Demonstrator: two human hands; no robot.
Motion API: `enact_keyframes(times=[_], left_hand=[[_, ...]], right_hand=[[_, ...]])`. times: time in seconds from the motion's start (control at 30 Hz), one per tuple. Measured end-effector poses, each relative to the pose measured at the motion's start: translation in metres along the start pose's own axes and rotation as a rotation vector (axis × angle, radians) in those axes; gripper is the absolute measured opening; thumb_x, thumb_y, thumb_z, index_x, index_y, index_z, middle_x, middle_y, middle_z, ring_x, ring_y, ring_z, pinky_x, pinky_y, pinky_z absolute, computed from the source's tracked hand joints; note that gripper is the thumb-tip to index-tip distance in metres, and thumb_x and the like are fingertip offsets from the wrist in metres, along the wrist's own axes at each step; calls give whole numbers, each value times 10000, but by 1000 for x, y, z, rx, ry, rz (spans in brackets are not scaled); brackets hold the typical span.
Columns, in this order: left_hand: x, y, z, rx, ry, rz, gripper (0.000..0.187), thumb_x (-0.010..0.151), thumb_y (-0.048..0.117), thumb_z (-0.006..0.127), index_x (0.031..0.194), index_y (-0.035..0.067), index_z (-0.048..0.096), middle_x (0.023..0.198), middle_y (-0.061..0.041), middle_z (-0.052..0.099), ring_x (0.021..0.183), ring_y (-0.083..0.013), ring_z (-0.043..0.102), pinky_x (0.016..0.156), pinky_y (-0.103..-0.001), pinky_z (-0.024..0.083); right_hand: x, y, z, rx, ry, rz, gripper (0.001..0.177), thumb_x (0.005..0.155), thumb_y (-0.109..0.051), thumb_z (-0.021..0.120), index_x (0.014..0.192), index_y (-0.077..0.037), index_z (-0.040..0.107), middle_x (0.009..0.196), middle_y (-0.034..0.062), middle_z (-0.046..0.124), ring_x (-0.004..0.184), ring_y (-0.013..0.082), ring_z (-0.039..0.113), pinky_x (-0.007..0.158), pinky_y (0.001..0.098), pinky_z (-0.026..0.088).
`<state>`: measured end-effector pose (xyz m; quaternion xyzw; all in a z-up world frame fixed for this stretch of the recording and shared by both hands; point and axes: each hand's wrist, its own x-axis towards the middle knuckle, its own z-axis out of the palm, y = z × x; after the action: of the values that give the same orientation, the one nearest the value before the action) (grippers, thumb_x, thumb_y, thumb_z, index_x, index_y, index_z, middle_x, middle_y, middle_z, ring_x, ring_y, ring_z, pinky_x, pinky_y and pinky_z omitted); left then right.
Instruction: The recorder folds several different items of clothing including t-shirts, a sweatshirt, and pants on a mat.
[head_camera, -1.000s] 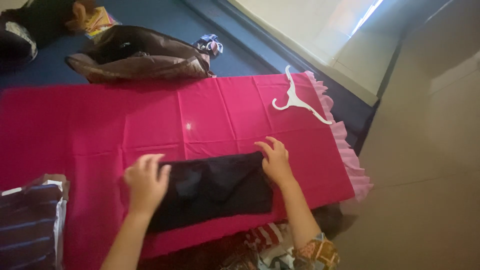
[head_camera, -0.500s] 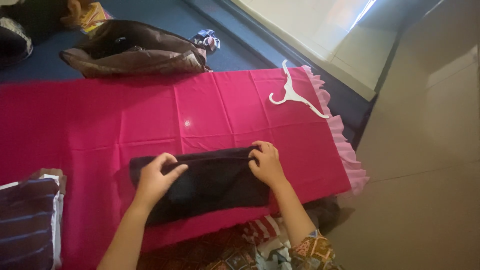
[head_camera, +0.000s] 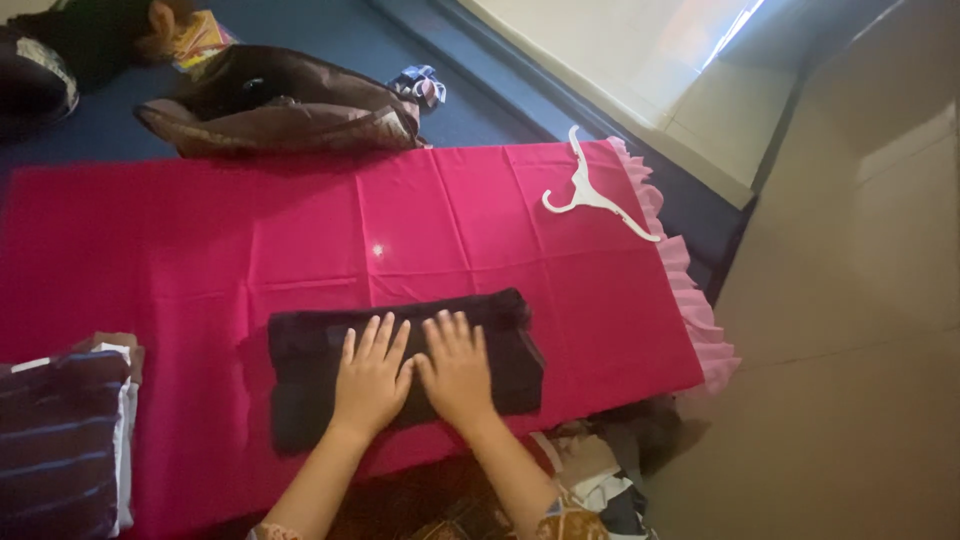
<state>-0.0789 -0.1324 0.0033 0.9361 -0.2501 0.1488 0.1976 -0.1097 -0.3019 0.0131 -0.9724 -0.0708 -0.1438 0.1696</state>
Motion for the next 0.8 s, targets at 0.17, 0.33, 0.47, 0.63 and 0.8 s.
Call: enact_keyframes(times=[0.17, 0.33, 0.47, 0.63, 0.8], left_hand=[[-7, -27, -12, 85, -11, -118, 585, 943, 446, 513, 1465, 182, 508, 1545, -181, 440, 1447, -365, 378, 1170, -608, 255], [-36, -62, -20, 345, 247, -540, 784, 958, 556, 562, 1486, -23, 525, 1457, -387, 508, 1340, -497, 483, 1075, -618, 375], [-36, -57, -44, 164, 21, -759, 738, 993, 597, 582, 1349, -49, 579, 1205, -281, 660, 1108, -424, 648, 911, -589, 503], [-22, -70, -42, 154, -311, -907, 752, 913, 689, 638, 1159, -18, 561, 898, -215, 737, 818, -380, 721, 760, -516, 548], [-15, -46, -54, 131, -88, -781, 678, 902, 663, 624, 1070, 8, 574, 1053, -223, 700, 917, -400, 709, 750, -539, 576]], right_hand=[[-17, 41, -6, -109, -7, 177, 639, 998, -453, 529, 1500, -63, 458, 1585, 207, 389, 1481, 382, 306, 1174, 615, 184], [-15, 36, -6, -186, -54, 227, 697, 1015, -489, 505, 1512, -11, 405, 1591, 226, 361, 1499, 395, 269, 1168, 657, 159], [-3, 0, 0, -161, 22, 155, 694, 1024, -476, 514, 1511, 9, 417, 1596, 240, 376, 1511, 419, 279, 1189, 651, 170], [-8, -20, 10, -91, 73, 8, 650, 994, -448, 561, 1475, -15, 489, 1560, 222, 439, 1485, 405, 335, 1187, 647, 187], [-7, -20, 10, -74, 83, 14, 628, 996, -434, 565, 1466, -23, 507, 1549, 209, 458, 1480, 398, 352, 1191, 637, 195]])
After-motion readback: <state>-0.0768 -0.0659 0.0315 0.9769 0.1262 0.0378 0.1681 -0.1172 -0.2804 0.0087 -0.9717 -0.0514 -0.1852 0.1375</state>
